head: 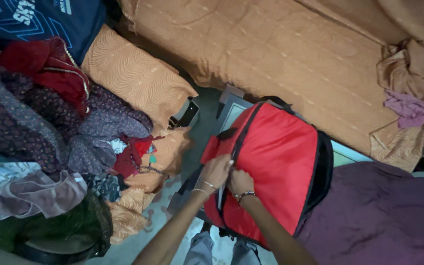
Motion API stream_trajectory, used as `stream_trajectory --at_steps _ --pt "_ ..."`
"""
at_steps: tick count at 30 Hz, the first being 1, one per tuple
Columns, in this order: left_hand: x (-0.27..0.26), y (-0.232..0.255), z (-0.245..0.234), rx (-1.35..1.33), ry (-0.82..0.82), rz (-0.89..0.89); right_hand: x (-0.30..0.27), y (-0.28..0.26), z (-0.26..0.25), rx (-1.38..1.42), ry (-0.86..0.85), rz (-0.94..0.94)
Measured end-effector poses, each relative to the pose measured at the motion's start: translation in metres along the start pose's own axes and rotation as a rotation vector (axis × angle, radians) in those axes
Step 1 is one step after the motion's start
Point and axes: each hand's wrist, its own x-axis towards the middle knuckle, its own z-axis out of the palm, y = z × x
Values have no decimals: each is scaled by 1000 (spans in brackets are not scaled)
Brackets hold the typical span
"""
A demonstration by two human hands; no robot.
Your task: The person folds various clothing items and places them into a red and black backpack. They handle jeans, shirts, and other garments, arranging them neatly inside the bag before zipping it closed.
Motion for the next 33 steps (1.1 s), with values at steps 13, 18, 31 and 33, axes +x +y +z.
stream_trajectory --at_steps 13,18,31,33 --pt "2 -23 43 -328 -62 -106 -48 -1 -25 1087 9 142" --pt "-1 -36 41 -408 -71 35 -45 -19 -37 1028 5 217" --pt "72 29 -17 127 -71 84 -22 -48 -47 452 4 433" --pt "87 42 -9 124 106 221 -24 -47 -45 451 -33 453"
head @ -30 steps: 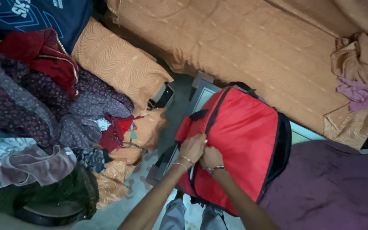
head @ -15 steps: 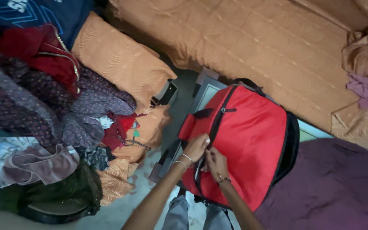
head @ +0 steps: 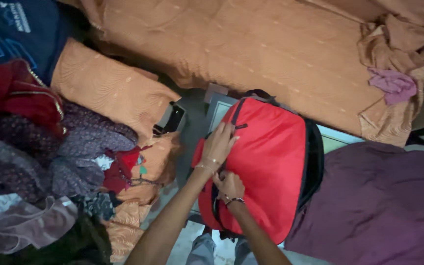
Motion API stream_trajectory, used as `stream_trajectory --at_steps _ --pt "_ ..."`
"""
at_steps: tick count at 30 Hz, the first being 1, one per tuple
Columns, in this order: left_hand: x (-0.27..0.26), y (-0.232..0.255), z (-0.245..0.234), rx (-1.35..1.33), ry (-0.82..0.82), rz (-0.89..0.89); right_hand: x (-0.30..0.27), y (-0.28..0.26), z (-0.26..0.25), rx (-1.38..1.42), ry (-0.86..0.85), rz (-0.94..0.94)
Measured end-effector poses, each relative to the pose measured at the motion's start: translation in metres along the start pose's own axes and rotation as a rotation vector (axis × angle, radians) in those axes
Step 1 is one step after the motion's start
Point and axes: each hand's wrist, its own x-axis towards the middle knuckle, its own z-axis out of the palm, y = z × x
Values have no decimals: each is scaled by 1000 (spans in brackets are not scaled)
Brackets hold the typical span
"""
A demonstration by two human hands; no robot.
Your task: The person folds various clothing items and places them into a red and black backpack. They handle jeans, shirts, and other garments, arranging them neatly inside the bag before zipping it closed.
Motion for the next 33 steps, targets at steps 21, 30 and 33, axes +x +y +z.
stream_trajectory --at_steps 21,30,33 --pt "18 -40 -2 225 -124 119 -4 -2 -15 130 -20 -71" --pt "-93 -23 -15 287 -69 86 -13 12 -12 123 17 -95" --pt "-133 -17 -15 266 -86 64 -22 30 2 416 -115 -118"
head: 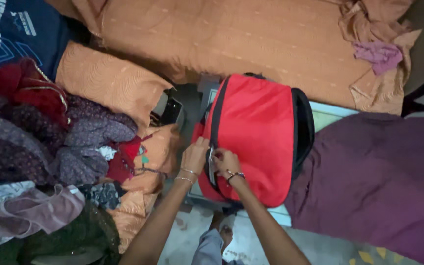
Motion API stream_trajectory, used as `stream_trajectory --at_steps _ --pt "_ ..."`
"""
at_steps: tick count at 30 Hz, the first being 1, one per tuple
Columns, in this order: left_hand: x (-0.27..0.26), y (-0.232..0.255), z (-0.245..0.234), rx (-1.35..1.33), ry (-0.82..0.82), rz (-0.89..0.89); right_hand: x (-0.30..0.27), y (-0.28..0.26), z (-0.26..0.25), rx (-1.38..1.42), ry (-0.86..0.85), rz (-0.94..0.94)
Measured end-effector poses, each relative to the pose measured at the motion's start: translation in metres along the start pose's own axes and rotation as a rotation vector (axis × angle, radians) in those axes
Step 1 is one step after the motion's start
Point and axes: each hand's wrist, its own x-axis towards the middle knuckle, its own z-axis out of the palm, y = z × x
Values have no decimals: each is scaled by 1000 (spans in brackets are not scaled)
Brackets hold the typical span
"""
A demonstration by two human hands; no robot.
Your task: The person folds various clothing items and places them into a red and black backpack. They handle jeans, shirts, and other garments, arranging them neatly inside the bag before zipping it closed.
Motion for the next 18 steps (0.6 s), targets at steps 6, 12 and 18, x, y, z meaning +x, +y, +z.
stream_trajectory --at_steps 6,12,18 --pt "-76 12 8 -57 22 -56 -26 62 13 503 -183 -82" --pt "-142 24 34 -155 45 -162 -70 132 36 451 -197 33" --pt "-191 90 62 -261 10 -348 -90 192 68 207 175 93"
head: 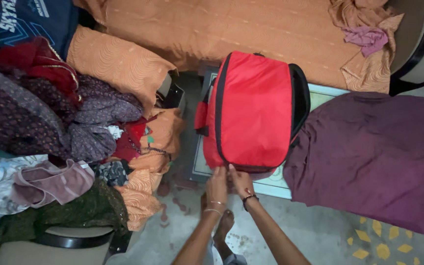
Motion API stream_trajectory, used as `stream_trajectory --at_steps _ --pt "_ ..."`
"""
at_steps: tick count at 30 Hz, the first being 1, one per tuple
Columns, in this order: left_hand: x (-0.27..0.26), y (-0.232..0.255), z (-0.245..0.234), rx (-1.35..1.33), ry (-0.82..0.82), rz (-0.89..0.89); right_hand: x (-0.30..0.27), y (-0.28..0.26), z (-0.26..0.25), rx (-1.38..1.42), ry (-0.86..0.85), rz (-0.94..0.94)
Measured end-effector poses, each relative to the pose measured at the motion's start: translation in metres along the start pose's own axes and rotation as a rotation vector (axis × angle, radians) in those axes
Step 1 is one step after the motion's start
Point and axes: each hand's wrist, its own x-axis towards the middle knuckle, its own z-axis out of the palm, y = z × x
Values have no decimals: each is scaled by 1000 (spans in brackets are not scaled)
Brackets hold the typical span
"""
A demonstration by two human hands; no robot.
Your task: The person folds various clothing items and places them into a red and black backpack. They handle jeans, shirts, and other garments, arranging them neatly inside the bag before zipping it closed.
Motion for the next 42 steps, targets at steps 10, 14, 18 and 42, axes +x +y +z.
stream_trajectory --at_steps 10,14,18,42 --pt "19 -24 -30 -276 91 129 -19 -40 8 -232 211 -173" --pt "49 -18 -27 -398 -239 -303 -49 -78 4 -462 287 -101" --pt "79 -17 5 -531 -313 -486 -62 -88 -7 -522 310 -120" --pt "61 113 11 385 -215 899 -35 -66 -184 -899 481 -209"
